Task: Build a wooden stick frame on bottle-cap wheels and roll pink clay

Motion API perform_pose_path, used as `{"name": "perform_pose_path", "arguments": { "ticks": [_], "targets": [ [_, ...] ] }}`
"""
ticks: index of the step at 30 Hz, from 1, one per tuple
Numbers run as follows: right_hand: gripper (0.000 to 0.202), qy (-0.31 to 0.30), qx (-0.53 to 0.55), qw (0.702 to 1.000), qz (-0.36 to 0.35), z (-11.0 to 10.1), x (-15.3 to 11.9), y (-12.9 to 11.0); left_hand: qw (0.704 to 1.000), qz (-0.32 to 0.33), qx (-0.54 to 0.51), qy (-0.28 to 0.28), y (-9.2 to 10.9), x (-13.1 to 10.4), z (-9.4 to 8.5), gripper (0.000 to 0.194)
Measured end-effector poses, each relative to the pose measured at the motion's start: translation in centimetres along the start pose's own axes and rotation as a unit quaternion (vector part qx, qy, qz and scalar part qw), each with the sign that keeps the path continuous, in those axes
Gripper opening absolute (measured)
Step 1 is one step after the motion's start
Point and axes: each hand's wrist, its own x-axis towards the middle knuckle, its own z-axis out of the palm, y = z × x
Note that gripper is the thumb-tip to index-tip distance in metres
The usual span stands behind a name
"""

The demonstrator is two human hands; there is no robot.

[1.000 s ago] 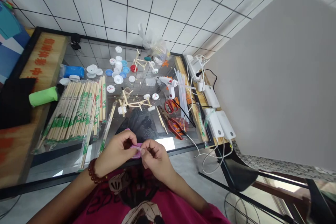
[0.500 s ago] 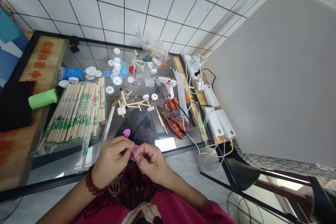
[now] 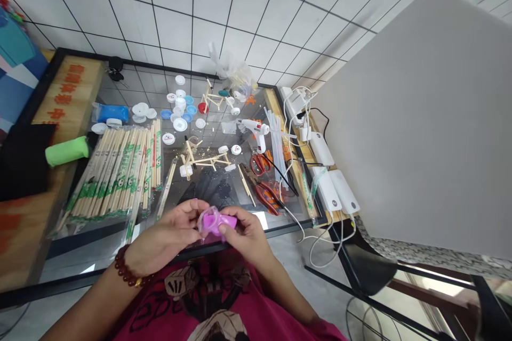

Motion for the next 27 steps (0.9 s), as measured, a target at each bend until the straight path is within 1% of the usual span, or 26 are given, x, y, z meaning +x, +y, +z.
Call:
{"name": "perform_pose_path", "arguments": {
  "ticks": [1, 2, 3, 4, 5, 6, 8, 12, 13, 14, 15, 16, 18, 19, 20, 21, 22, 25, 26, 27],
  "targets": [
    [0.037, 0.011, 0.022, 1.000, 0.015, -0.1, 0.1, 0.2, 0.999, 0.033, 0.009, 0.013, 0.1, -0.3, 0.0, 0.045],
    [0.038, 0.016, 0.040, 0.999, 0.023, -0.1, 0.1, 0.3, 0.994, 0.089, 0.043, 0.045, 0.1, -0.6, 0.0, 0.039],
    [0.039, 0.016, 0.055, 0.998, 0.027, -0.2, 0.2, 0.4, 0.979, 0.157, 0.097, 0.087, 0.0, -0.8, -0.1, 0.027],
    [0.039, 0.014, 0.067, 0.997, 0.028, -0.2, 0.3, 0.4, 0.954, 0.224, 0.159, 0.124, 0.0, -1.0, -0.1, 0.016],
    [0.039, 0.012, 0.074, 0.997, 0.028, -0.2, 0.3, 0.4, 0.925, 0.278, 0.215, 0.146, -0.1, -1.2, -0.1, 0.012],
    [0.039, 0.011, 0.077, 0.997, 0.027, -0.1, 0.3, 0.5, 0.899, 0.316, 0.262, 0.152, -0.2, -1.3, -0.1, 0.012],
    [0.039, 0.011, 0.073, 0.997, 0.024, 0.3, 0.3, 0.5, 0.860, 0.355, 0.338, 0.139, -0.4, -1.4, 0.0, 0.011],
    [0.035, 0.008, 0.064, 0.998, 0.017, 0.8, 0.1, 0.4, 0.783, 0.388, 0.474, 0.111, -0.7, -1.2, 0.0, 0.019],
    [0.035, 0.006, 0.065, 0.998, 0.014, 0.7, 0.0, 0.3, 0.771, 0.390, 0.493, 0.105, -0.7, -1.2, -0.2, 0.018],
    [0.036, 0.004, 0.065, 0.998, 0.012, 0.6, 0.0, 0.3, 0.767, 0.390, 0.501, 0.098, -0.6, -1.2, -0.4, 0.013],
    [0.036, 0.006, 0.065, 0.998, 0.009, 0.4, -0.1, 0.2, 0.773, 0.384, 0.498, 0.087, -0.4, -1.2, -0.7, 0.005],
    [0.035, 0.014, 0.065, 0.998, 0.009, 0.2, -0.1, 0.2, 0.790, 0.373, 0.481, 0.073, -0.1, -1.3, -1.1, 0.003],
    [0.035, 0.038, 0.079, 0.996, 0.016, -0.3, 0.0, 0.2, 0.840, 0.342, 0.416, 0.059, 0.7, -1.5, -1.9, 0.013],
    [0.037, 0.046, 0.094, 0.994, 0.021, -0.5, 0.0, 0.2, 0.863, 0.328, 0.379, 0.069, 1.1, -1.7, -2.3, 0.015],
    [0.039, 0.050, 0.108, 0.993, 0.024, -0.5, 0.0, 0.3, 0.879, 0.316, 0.346, 0.089, 1.3, -1.8, -2.5, 0.016],
    [0.041, 0.048, 0.118, 0.992, 0.024, -0.4, 0.1, 0.3, 0.889, 0.307, 0.322, 0.112, 1.5, -2.0, -2.6, 0.012],
    [0.042, 0.040, 0.122, 0.992, 0.019, -0.2, 0.0, 0.3, 0.895, 0.296, 0.308, 0.126, 1.4, -2.1, -2.6, 0.007],
    [0.039, 0.012, 0.110, 0.994, -0.018, 1.1, -0.1, 0.2, 0.919, 0.244, 0.281, 0.125, -0.1, -2.1, -1.9, 0.031],
    [0.039, 0.005, 0.107, 0.994, -0.033, 1.6, -0.1, 0.2, 0.928, 0.230, 0.264, 0.126, -0.8, -2.1, -1.6, 0.031],
    [0.039, -0.005, 0.105, 0.993, -0.045, 2.0, -0.1, 0.2, 0.935, 0.223, 0.238, 0.138, -1.5, -2.0, -1.4, 0.025]
  ]
}}
